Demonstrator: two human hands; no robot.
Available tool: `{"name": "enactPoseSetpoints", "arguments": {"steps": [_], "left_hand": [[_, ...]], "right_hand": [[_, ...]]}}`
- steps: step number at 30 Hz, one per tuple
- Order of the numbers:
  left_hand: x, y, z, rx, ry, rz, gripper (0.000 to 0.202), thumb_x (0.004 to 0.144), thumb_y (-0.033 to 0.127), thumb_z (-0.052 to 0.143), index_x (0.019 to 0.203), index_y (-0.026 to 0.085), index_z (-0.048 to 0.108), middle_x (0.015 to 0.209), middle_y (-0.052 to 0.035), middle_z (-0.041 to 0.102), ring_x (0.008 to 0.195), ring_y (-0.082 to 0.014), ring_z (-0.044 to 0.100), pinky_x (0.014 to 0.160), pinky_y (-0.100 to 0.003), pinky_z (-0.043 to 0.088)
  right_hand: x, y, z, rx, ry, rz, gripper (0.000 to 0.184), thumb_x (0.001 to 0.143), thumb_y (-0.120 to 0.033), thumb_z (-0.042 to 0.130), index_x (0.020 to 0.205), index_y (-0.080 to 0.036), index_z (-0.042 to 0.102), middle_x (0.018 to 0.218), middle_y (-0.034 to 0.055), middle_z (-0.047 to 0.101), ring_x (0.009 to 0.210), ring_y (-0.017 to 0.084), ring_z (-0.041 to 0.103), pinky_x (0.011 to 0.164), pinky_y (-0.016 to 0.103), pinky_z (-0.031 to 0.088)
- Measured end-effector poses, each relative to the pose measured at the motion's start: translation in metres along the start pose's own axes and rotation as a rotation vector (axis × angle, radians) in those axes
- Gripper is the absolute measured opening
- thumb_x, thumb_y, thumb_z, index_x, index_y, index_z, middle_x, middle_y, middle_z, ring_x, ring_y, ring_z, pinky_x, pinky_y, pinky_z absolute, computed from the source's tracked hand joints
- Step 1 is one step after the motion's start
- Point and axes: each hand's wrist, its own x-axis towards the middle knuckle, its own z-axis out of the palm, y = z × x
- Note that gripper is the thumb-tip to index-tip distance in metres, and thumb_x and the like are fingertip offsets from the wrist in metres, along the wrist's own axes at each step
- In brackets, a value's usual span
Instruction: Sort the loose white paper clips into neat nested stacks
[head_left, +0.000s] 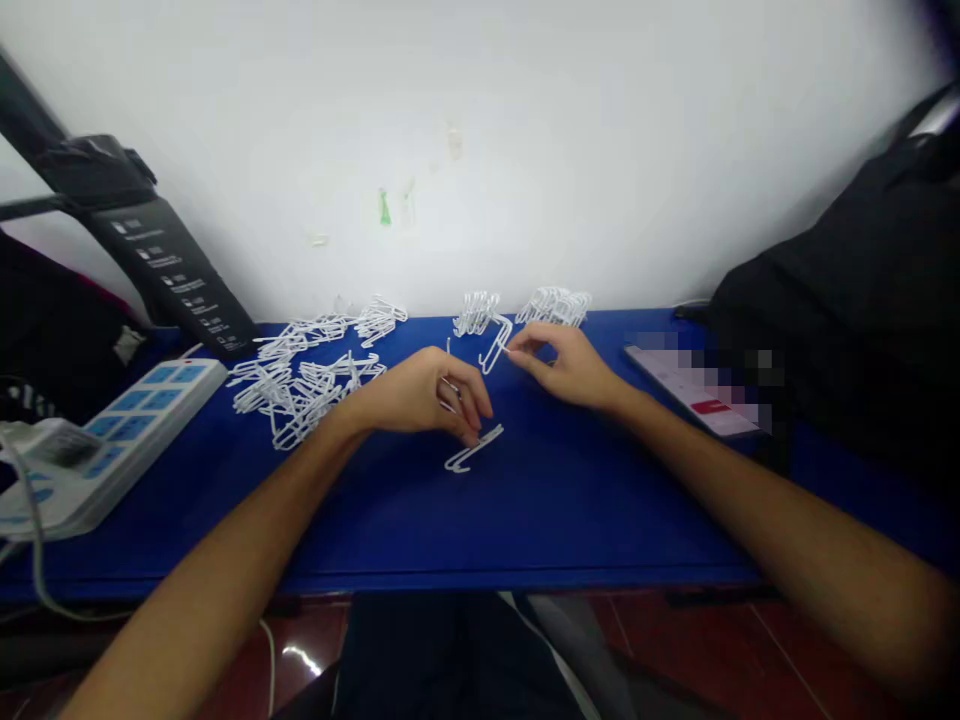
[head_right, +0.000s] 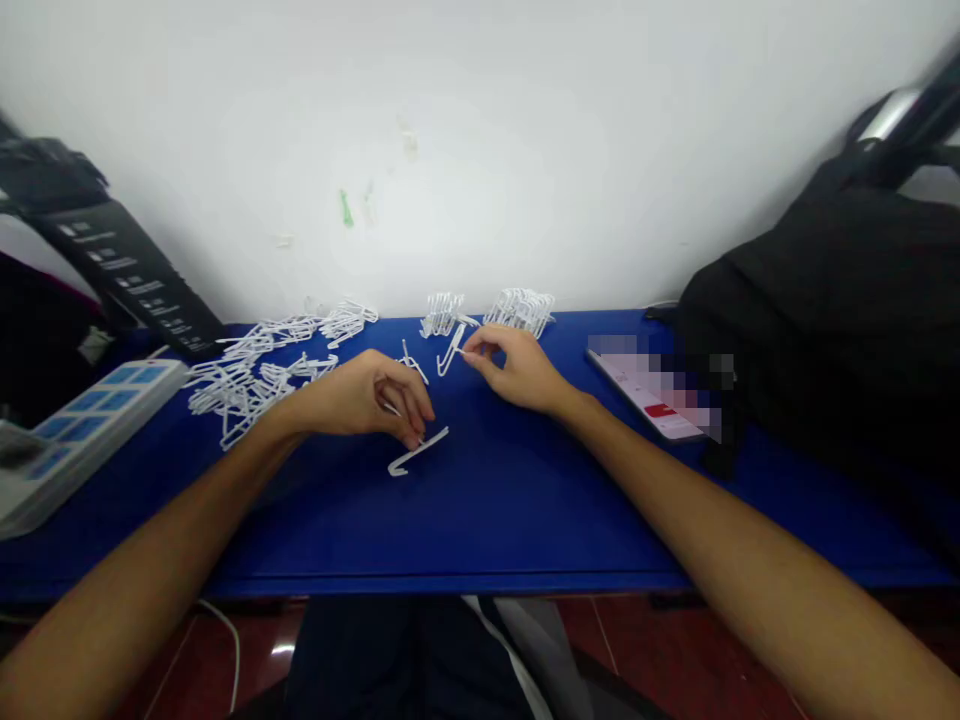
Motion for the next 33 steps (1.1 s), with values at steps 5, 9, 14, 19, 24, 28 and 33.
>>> {"name": "enactPoseSetpoints", "arguments": {"steps": [5, 9, 14, 19, 24, 28, 33], "left_hand": [[0.004, -0.008, -0.002, 0.127, -0.006, 0.047, 0.022, 0.074, 0.026, 0.090, 0.092, 0.018, 0.081, 0.083, -0.0093, 0.082, 0.078, -0.0226, 0.081, 0.073, -0.030, 0.063], [0.001, -0.006, -0.008, 0.204, -0.015, 0.077, 0.018, 0.079, 0.022, 0.084, 0.097, 0.020, 0.084, 0.090, -0.0098, 0.084, 0.083, -0.0237, 0.081, 0.078, -0.033, 0.064], [-0.002, 0.000, -0.010, 0.232, -0.032, 0.074, 0.018, 0.087, 0.017, 0.073, 0.103, 0.021, 0.081, 0.094, -0.0088, 0.083, 0.088, -0.0223, 0.081, 0.080, -0.031, 0.063], [0.004, 0.001, 0.000, 0.144, 0.117, 0.075, 0.027, 0.084, 0.019, 0.078, 0.110, 0.021, 0.070, 0.089, -0.0058, 0.082, 0.085, -0.0215, 0.081, 0.077, -0.030, 0.062], [0.012, -0.013, 0.010, 0.112, 0.150, 0.031, 0.038, 0.082, 0.017, 0.077, 0.119, 0.021, 0.066, 0.088, -0.0044, 0.081, 0.084, -0.0210, 0.080, 0.074, -0.030, 0.063], [0.016, -0.017, 0.012, 0.171, 0.172, 0.064, 0.037, 0.085, 0.020, 0.076, 0.122, 0.019, 0.069, 0.088, -0.0054, 0.081, 0.088, -0.0212, 0.079, 0.081, -0.032, 0.062], [0.019, -0.014, 0.014, 0.242, 0.215, 0.070, 0.028, 0.088, 0.021, 0.075, 0.116, 0.015, 0.077, 0.088, -0.0061, 0.081, 0.086, -0.0199, 0.078, 0.088, -0.033, 0.060]], "right_hand": [[0.001, -0.003, -0.003, 0.003, 0.070, -0.014, 0.020, 0.095, -0.040, 0.066, 0.091, -0.022, 0.074, 0.093, 0.0072, 0.078, 0.085, 0.026, 0.070, 0.082, 0.042, 0.055], [0.001, -0.006, -0.004, -0.011, 0.076, -0.020, 0.017, 0.094, -0.038, 0.066, 0.090, -0.023, 0.074, 0.091, 0.0067, 0.078, 0.084, 0.026, 0.070, 0.082, 0.043, 0.055], [0.001, -0.007, -0.006, 0.020, 0.103, -0.043, 0.018, 0.093, -0.038, 0.069, 0.089, -0.022, 0.075, 0.087, 0.0065, 0.077, 0.081, 0.025, 0.070, 0.080, 0.042, 0.055], [0.005, -0.006, -0.018, 0.080, 0.004, 0.015, 0.023, 0.092, -0.044, 0.072, 0.091, -0.021, 0.077, 0.089, 0.0068, 0.078, 0.082, 0.024, 0.071, 0.083, 0.042, 0.057], [0.002, 0.002, -0.024, 0.244, -0.073, 0.114, 0.046, 0.082, -0.036, 0.082, 0.123, -0.022, 0.065, 0.088, 0.0036, 0.076, 0.071, 0.019, 0.068, 0.070, 0.035, 0.057], [0.000, -0.006, -0.028, 0.337, -0.251, 0.197, 0.079, 0.079, -0.028, 0.080, 0.150, -0.025, 0.047, 0.083, -0.0022, 0.073, 0.056, 0.014, 0.064, 0.054, 0.027, 0.051], [0.001, -0.021, -0.031, 0.296, -0.377, 0.214, 0.044, 0.082, -0.028, 0.077, 0.124, -0.016, 0.071, 0.072, 0.0013, 0.073, 0.059, 0.017, 0.070, 0.057, 0.026, 0.052]]}}
